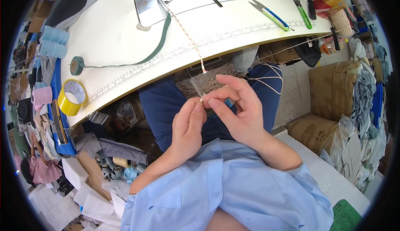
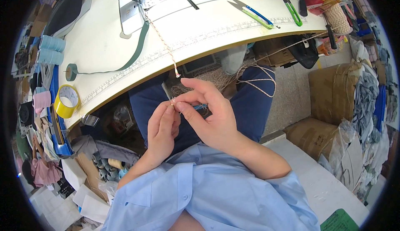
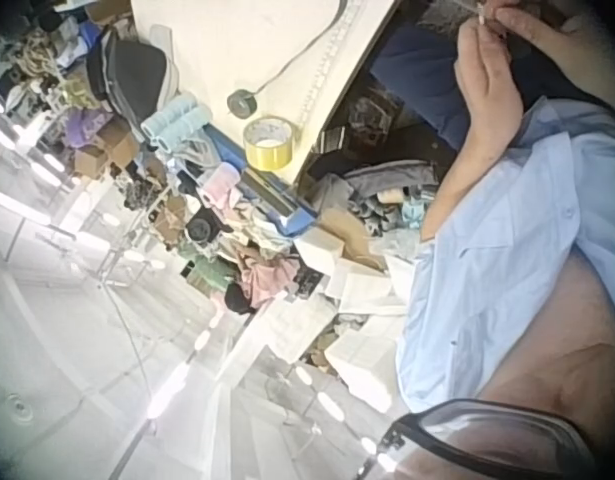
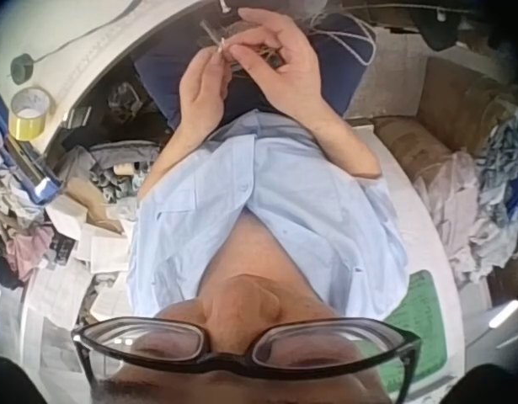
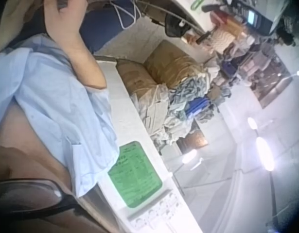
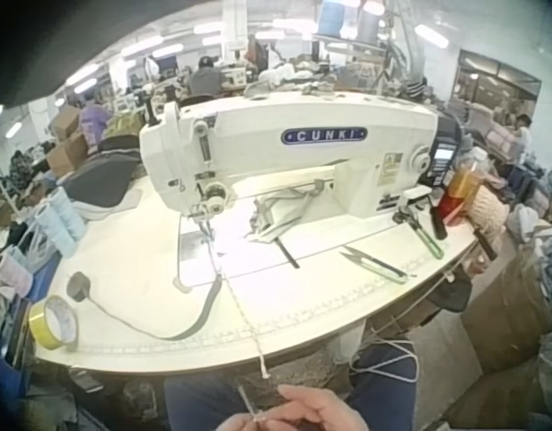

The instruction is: The recorder measures cord from a spool and then uses an industrial sewing machine to stitch a piece of leather material.

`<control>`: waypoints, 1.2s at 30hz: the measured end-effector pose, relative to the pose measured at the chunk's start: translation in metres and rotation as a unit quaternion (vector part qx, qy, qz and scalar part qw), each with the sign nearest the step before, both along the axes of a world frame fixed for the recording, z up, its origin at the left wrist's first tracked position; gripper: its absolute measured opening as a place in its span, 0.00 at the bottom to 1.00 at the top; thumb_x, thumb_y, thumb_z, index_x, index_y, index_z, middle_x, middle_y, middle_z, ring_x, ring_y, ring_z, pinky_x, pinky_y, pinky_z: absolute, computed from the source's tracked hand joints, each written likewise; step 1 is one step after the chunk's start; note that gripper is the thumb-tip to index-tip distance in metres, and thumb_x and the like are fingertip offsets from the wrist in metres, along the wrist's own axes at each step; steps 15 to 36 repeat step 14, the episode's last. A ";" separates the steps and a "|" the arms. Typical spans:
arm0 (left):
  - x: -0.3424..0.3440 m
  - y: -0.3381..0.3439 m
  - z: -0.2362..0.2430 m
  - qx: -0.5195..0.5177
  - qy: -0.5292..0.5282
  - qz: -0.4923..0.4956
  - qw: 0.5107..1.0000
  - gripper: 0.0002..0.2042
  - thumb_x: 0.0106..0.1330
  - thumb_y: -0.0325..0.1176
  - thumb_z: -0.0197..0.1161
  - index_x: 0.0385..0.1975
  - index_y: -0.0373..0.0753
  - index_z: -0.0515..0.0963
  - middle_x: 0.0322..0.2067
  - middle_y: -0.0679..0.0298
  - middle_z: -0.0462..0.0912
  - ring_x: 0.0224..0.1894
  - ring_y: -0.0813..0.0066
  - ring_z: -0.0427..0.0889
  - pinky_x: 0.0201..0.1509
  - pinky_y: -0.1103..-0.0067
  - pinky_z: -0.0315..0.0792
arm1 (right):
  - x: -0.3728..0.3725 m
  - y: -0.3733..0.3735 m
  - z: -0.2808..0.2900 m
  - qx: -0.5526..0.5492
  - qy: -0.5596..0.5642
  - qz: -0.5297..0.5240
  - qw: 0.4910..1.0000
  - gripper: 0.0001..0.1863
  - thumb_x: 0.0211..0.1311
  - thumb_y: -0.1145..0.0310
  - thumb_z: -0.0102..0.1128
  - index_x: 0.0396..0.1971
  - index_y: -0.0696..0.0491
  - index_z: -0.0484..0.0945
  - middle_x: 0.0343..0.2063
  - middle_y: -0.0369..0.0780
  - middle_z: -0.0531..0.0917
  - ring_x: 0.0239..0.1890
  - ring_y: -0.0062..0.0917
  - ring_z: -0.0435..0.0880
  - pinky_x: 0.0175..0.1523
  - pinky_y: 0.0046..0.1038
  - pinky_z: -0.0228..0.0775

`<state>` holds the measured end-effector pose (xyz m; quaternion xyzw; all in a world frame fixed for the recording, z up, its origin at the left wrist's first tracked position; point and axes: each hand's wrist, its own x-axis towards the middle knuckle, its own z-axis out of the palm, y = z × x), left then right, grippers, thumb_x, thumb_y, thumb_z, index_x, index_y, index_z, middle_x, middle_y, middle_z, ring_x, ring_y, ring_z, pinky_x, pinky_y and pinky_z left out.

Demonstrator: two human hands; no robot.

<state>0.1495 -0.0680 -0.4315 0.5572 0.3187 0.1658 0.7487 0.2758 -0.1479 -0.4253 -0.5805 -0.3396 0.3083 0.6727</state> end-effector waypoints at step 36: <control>0.000 0.002 0.002 -0.001 0.024 0.016 1.000 0.16 0.74 0.34 0.46 0.58 0.36 0.66 0.20 0.79 0.64 0.18 0.94 0.55 0.19 0.92 0.48 | 0.000 -0.003 -0.006 -0.033 -0.025 0.031 0.999 0.11 0.61 0.82 0.57 0.39 0.57 0.67 0.36 0.42 0.82 0.42 0.24 0.83 0.50 0.21 0.73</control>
